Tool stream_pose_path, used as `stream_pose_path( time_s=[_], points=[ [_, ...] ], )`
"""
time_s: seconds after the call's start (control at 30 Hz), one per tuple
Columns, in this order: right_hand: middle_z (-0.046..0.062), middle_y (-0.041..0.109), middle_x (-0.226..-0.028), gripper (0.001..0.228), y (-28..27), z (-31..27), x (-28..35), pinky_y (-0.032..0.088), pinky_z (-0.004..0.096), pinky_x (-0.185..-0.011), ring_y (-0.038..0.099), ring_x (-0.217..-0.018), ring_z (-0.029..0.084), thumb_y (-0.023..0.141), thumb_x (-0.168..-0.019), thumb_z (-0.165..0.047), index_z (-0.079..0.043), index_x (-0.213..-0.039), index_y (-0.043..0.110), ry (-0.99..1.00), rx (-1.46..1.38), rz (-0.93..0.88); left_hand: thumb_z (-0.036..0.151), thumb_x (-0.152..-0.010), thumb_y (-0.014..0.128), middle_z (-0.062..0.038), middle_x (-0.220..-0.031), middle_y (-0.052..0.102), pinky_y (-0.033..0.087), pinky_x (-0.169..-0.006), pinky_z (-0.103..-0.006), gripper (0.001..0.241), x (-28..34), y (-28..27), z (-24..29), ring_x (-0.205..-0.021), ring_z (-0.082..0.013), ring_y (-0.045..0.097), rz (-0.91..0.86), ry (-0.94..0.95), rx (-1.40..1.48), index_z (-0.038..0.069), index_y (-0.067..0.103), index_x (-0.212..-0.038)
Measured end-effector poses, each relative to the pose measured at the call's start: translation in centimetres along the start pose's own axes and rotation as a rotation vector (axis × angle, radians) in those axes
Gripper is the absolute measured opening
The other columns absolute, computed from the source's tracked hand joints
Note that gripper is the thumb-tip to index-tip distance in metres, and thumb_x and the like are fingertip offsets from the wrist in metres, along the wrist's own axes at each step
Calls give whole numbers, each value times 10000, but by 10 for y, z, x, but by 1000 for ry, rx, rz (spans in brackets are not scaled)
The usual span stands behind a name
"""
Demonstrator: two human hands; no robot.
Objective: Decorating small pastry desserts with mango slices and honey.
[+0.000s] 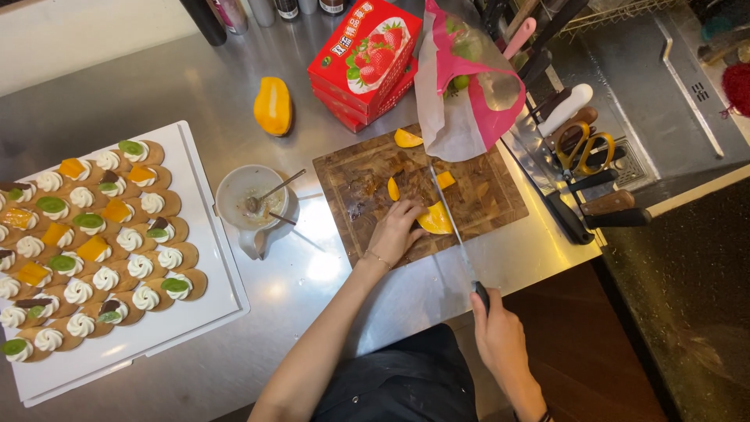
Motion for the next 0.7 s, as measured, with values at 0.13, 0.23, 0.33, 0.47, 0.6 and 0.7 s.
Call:
stream_pose_path(
  time_s=[0.13, 0.23, 0.33, 0.47, 0.6, 0.7],
  points=[
    [257, 714, -774, 423, 16, -5, 11, 544, 572, -688, 690, -791, 490, 422, -1036, -460, -85, -1155, 577, -29, 108, -13, 134, -837, 790, -95, -1250, 661, 550, -996, -392, 299, 10, 4, -2, -1172, -288, 630, 49, 82, -15, 43, 727, -1115],
    [251, 711, -775, 443, 15, -11, 14, 554, 572, -684, 693, -779, 485, 387, -1044, -482, -88, -1145, 563, -22, 176, -26, 127, -876, 760, -88, -1248, 680, 579, -943, -377, 212, 12, 5, -1, -1144, -274, 653, 94, 135, -45, 50, 757, -1073],
    [240, 708, -765, 469, 15, -12, 20, 562, 566, -669, 701, -764, 476, 364, -1042, -488, -70, -1139, 552, -17, 203, -40, 102, -892, 720, -103, -1259, 682, 591, -918, -368, 221, 16, 5, 6, -1152, -268, 653, 102, 189, -111, 54, 758, -1105],
    [227, 705, -756, 485, 15, -12, 21, 562, 564, -648, 705, -748, 468, 337, -1051, -490, -53, -1102, 543, -45, 224, -28, 65, -876, 669, -122, -1273, 678, 589, -906, -367, 285, 16, 7, 10, -1185, -272, 636, 91, 236, -187, 63, 753, -1148],
    [233, 704, -753, 487, 22, -6, 19, 551, 570, -630, 694, -730, 476, 338, -1049, -493, -49, -1077, 536, -58, 245, 0, 48, -868, 638, -120, -1282, 677, 588, -905, -366, 317, 15, 13, 10, -1202, -266, 630, 84, 256, -226, 70, 749, -1164],
    [239, 702, -744, 485, 26, -9, 17, 558, 566, -611, 697, -716, 474, 345, -1054, -491, -42, -1072, 529, -49, 262, -9, 41, -871, 622, -118, -1284, 677, 589, -908, -363, 324, 14, 12, 11, -1208, -263, 628, 77, 266, -252, 75, 749, -1167]
  ],
)
Point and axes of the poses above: each hand's wrist, its own x-axis away from the middle knuckle, its own y-axis out of the palm, z = x × y, the point moved 10 cm from there along -x, towards the middle knuckle
